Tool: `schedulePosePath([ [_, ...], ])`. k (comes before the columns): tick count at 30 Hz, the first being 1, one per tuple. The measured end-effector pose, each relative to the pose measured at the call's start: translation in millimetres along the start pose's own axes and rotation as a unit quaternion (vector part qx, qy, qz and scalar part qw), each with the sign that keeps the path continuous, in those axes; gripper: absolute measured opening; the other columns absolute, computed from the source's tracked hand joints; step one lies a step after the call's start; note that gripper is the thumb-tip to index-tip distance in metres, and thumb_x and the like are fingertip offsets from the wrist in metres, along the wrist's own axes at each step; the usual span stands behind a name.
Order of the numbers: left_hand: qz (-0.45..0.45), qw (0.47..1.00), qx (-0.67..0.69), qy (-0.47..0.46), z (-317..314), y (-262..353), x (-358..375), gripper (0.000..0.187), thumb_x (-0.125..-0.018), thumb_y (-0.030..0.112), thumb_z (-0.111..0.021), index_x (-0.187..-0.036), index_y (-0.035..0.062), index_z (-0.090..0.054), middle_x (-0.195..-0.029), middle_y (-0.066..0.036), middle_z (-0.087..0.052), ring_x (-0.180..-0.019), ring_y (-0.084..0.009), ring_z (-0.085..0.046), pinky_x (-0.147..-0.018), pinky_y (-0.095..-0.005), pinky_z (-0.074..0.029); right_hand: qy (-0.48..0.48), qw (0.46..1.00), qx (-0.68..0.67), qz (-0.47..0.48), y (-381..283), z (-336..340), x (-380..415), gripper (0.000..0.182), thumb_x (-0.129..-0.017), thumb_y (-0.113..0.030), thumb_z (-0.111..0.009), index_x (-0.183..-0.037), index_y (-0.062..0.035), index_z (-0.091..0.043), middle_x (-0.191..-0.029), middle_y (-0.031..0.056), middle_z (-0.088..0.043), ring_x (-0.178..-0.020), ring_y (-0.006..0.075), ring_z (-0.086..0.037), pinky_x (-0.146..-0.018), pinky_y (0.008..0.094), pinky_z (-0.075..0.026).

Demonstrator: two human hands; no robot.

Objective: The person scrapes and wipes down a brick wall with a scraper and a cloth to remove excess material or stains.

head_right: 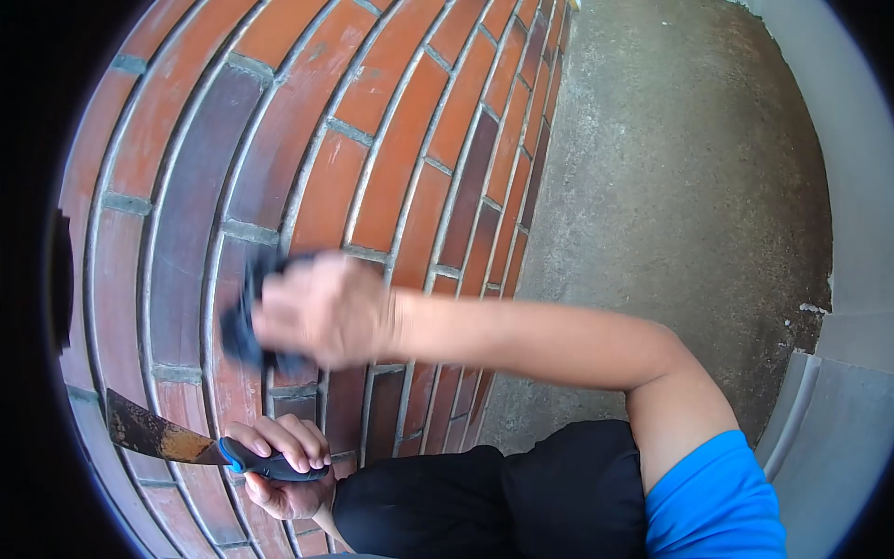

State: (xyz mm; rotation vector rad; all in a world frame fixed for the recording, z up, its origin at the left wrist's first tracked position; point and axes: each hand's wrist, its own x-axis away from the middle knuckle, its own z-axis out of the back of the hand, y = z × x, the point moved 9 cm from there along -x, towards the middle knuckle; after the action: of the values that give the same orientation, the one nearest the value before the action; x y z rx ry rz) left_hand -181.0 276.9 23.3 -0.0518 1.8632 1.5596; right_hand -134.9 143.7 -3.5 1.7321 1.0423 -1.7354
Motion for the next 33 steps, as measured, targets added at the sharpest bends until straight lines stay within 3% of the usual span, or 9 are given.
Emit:
schedulePosePath([
  [3,-0.019,1.000,-0.008,0.007,-1.7,2.0,0.7,0.035,-0.091,0.035,-0.059,-0.092,0.0050,-0.041,-0.064,-0.012,-0.051,-0.049,-0.0200,-0.048,-0.042,-0.0291,-0.039,-0.010,0.991,-0.013,0.131,-23.7,-0.4,14.1,0.002,-0.085,-0.024,-0.059,-0.085,-0.0223,-0.058,-0.069,-0.0051,-0.052,-0.061,0.0055,-0.058,-0.051,0.0225,-0.049],
  [8,-0.019,0.999,-0.027,0.028,14.5,1.5,14.9,0.035,-0.093,0.037,-0.057,-0.093,0.0074,-0.038,-0.061,-0.008,-0.048,-0.047,-0.0164,-0.043,-0.039,-0.0267,-0.037,0.091,0.902,0.185,-0.380,242.7,64.4,-12.2,0.020,-0.083,-0.007,-0.061,-0.100,-0.0094,-0.051,-0.086,0.0130,-0.067,-0.081,0.0298,-0.069,-0.067,0.0414,-0.055],
  [10,-0.022,0.999,-0.012,0.035,20.9,3.0,15.3,0.036,-0.093,0.038,-0.058,-0.094,0.0062,-0.040,-0.066,-0.011,-0.052,-0.050,-0.0195,-0.048,-0.042,-0.0278,-0.040,0.169,0.909,0.054,-0.376,238.2,65.2,-41.5,0.021,-0.088,-0.007,-0.050,-0.109,-0.0056,-0.051,-0.097,0.0270,-0.065,-0.095,0.0444,-0.063,-0.077,0.0510,-0.047],
  [11,-0.032,0.999,-0.019,0.029,23.5,3.6,15.8,0.036,-0.093,0.038,-0.057,-0.096,0.0066,-0.040,-0.066,-0.011,-0.052,-0.051,-0.0191,-0.049,-0.042,-0.0274,-0.040,0.106,0.933,0.172,-0.298,200.2,46.4,-52.0,0.018,-0.083,-0.006,-0.060,-0.098,-0.0090,-0.050,-0.084,0.0126,-0.066,-0.080,0.0297,-0.068,-0.067,0.0409,-0.055],
  [15,-0.083,0.994,-0.035,0.056,21.0,6.6,17.7,0.036,-0.094,0.038,-0.056,-0.096,0.0066,-0.040,-0.066,-0.011,-0.052,-0.052,-0.0181,-0.049,-0.044,-0.0272,-0.041,-0.007,1.000,-0.003,0.017,-9.5,-7.8,-26.3,0.006,-0.081,-0.012,-0.056,-0.084,-0.0133,-0.051,-0.071,0.0016,-0.050,-0.059,0.0148,-0.059,-0.049,0.0312,-0.049],
  [18,-0.123,0.988,-0.064,0.063,15.2,11.3,21.3,0.035,-0.095,0.039,-0.054,-0.097,0.0065,-0.041,-0.065,-0.009,-0.049,-0.051,-0.0166,-0.046,-0.044,-0.0261,-0.039,0.020,0.994,-0.046,0.095,-32.2,-2.4,-9.9,0.002,-0.086,-0.018,-0.054,-0.087,-0.0167,-0.053,-0.069,-0.0019,-0.051,-0.058,0.0110,-0.059,-0.048,0.0280,-0.049],
  [24,-0.141,0.983,-0.092,0.075,21.0,18.7,25.4,0.034,-0.095,0.039,-0.053,-0.097,0.0061,-0.042,-0.065,-0.007,-0.046,-0.050,-0.0146,-0.042,-0.042,-0.0241,-0.036,0.139,0.907,0.070,-0.391,205.5,54.4,-91.3,0.022,-0.089,-0.010,-0.050,-0.111,-0.0064,-0.051,-0.095,0.0280,-0.065,-0.093,0.0442,-0.063,-0.077,0.0522,-0.048],
  [30,-0.204,0.967,-0.103,0.115,23.9,24.2,32.1,0.036,-0.097,0.038,-0.053,-0.106,0.0057,-0.042,-0.074,-0.012,-0.050,-0.053,-0.0186,-0.049,-0.044,-0.0276,-0.046,0.021,0.995,-0.071,0.063,-33.1,-11.8,-58.4,0.026,-0.073,-0.008,-0.066,-0.094,-0.0143,-0.052,-0.071,0.0027,-0.052,-0.056,0.0159,-0.060,-0.043,0.0308,-0.048],
  [33,-0.204,0.966,-0.100,0.125,23.8,23.3,31.9,0.035,-0.098,0.032,-0.052,-0.116,0.0039,-0.042,-0.080,-0.014,-0.051,-0.055,-0.0207,-0.052,-0.043,-0.0297,-0.049,0.017,0.997,0.048,0.054,-2.6,5.0,-73.7,0.021,-0.075,-0.009,-0.063,-0.093,-0.0136,-0.053,-0.069,0.0061,-0.056,-0.060,0.0204,-0.064,-0.049,0.0315,-0.052],
])
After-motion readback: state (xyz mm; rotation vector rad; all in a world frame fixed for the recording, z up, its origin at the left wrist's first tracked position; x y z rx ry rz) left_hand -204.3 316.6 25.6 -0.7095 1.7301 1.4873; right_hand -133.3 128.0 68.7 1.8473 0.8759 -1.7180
